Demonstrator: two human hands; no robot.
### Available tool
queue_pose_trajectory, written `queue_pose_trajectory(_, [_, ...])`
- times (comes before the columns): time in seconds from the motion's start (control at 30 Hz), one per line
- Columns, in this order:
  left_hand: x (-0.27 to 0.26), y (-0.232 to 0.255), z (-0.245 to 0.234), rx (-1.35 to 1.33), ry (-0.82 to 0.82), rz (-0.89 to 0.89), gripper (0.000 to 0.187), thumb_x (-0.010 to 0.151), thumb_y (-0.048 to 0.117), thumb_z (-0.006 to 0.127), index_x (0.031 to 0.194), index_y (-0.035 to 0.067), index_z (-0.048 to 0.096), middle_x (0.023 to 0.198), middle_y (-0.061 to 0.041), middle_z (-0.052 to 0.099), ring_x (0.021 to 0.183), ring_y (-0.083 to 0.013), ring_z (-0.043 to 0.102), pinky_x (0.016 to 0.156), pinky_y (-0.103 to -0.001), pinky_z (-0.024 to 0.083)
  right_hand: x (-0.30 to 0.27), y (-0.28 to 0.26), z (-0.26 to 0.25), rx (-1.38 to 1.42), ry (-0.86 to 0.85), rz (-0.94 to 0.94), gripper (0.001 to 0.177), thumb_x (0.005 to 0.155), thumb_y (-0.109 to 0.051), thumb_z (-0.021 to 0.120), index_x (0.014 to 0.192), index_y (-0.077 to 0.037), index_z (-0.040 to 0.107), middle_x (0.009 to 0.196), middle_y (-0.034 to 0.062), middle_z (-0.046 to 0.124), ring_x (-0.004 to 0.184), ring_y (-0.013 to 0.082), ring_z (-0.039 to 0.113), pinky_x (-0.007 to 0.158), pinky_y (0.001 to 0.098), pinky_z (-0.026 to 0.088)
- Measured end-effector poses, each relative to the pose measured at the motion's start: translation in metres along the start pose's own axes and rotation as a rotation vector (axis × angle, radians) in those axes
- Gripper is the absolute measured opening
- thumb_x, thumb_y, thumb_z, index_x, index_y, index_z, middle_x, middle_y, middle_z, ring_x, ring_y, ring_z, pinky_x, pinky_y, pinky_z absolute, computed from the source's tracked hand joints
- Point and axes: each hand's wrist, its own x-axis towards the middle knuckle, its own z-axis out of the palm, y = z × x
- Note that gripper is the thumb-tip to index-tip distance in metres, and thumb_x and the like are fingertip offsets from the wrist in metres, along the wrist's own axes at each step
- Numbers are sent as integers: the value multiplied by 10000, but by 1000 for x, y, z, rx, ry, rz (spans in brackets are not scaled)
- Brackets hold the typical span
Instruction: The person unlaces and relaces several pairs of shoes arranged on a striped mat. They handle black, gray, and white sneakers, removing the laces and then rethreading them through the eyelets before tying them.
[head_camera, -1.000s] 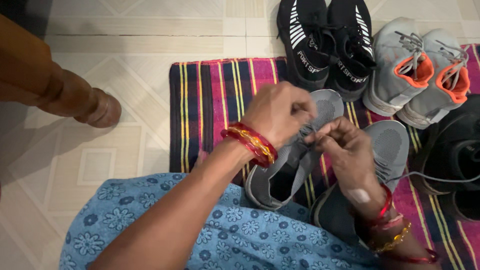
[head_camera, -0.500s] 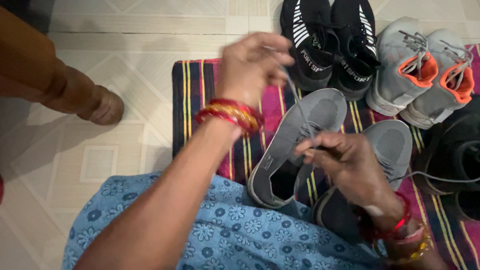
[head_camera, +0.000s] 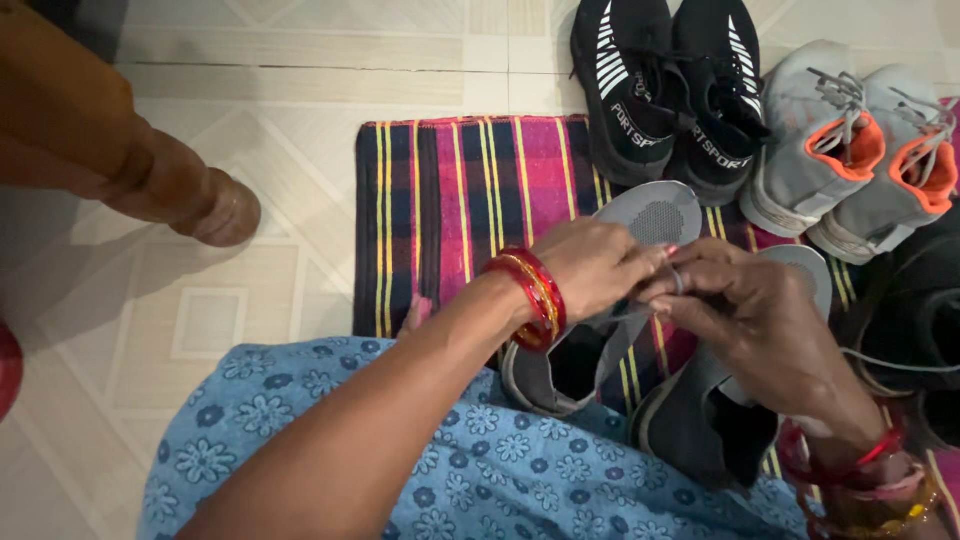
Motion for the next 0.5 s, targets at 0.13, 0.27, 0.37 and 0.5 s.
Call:
queue_pose_trajectory(0.13, [-3, 1, -6, -155, -55, -164, 627, 1011, 511, 413, 706, 51, 710, 577, -207, 673, 576, -349, 724, 641, -488, 557, -4, -5, 2, -335, 81, -96, 125, 752, -44, 789, 871, -11, 775, 895, 79, 746, 707, 215, 708, 627, 338, 548])
queue_pose_trajectory(0.27, [-4, 8, 0, -136, -30, -137, 618, 1002, 493, 410, 724, 48, 736, 623, -150, 695, 605, -329, 718, 639, -476, 531, -9, -3, 24, -557, 321, -264, 89, 782, -16, 756, 843, -20, 691, 863, 115, 647, 696, 304, 656, 604, 411, 501])
queue_pose_trajectory(0.37, [-2, 9, 2, -234, -82, -242, 659, 1001, 564, 418, 776, 52, 767, 657, -174, 704, 627, -317, 716, 641, -459, 541, -11, 3, 30, -718, 456, -399, 145, 853, -10, 761, 829, -26, 619, 833, 109, 592, 707, 305, 617, 609, 430, 471])
queue_pose_trajectory(0.5, [0, 3, 11, -475, -2, -253, 515, 908, 569, 584, 917, 107, 810, 768, -135, 768, 719, -240, 727, 709, -416, 560, -12, 5, 30, -664, 486, -530, 163, 850, 9, 753, 853, -30, 596, 880, 95, 604, 717, 295, 597, 627, 420, 457])
